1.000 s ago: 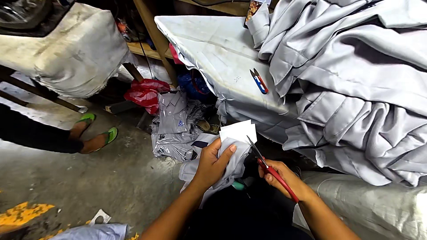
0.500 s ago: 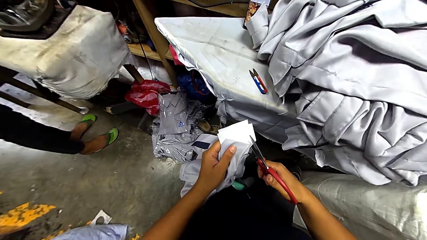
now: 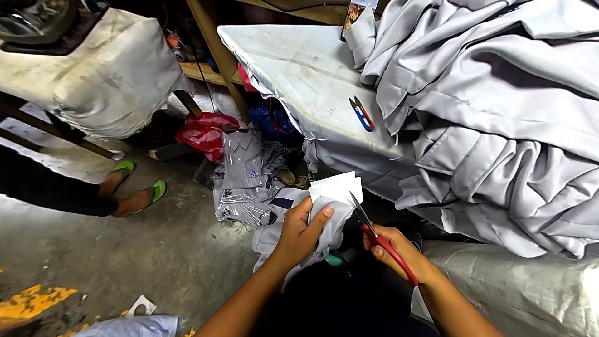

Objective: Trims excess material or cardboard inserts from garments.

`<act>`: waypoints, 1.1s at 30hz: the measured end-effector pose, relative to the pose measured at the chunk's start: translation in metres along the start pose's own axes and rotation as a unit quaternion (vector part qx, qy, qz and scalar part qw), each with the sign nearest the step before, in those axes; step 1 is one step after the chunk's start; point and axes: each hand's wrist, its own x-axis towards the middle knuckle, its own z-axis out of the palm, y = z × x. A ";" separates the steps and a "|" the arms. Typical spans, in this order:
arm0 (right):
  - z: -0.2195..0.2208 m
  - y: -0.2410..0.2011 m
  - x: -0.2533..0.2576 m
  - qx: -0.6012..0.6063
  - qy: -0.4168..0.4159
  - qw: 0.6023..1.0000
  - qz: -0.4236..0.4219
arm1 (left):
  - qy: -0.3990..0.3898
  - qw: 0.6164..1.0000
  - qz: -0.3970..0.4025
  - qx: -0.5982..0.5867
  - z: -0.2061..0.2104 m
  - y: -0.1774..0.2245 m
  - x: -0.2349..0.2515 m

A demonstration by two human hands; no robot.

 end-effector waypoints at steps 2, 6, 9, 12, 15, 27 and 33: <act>0.000 0.000 0.000 0.000 0.005 1.000 0.000 | -0.013 1.000 -0.002 0.011 -0.003 0.001 0.001; -0.001 0.000 -0.001 0.004 0.004 1.000 0.000 | -0.027 0.999 -0.010 0.014 -0.005 0.004 0.004; -0.002 0.000 -0.002 0.008 0.006 1.000 -0.003 | -0.031 0.999 -0.012 0.005 -0.004 0.003 0.004; -0.002 0.000 -0.003 0.007 0.002 1.000 -0.001 | -0.029 1.000 -0.011 0.001 -0.004 0.004 0.004; -0.003 0.001 -0.003 0.004 -0.003 1.000 0.004 | -0.026 0.999 -0.024 0.010 -0.004 0.005 0.005; -0.026 0.001 -0.010 -0.071 -0.046 0.996 0.026 | -0.116 0.985 -0.008 0.125 -0.021 0.005 0.013; -0.028 0.002 -0.012 -0.052 -0.038 0.998 0.026 | -0.128 0.983 -0.013 0.133 -0.022 0.006 0.014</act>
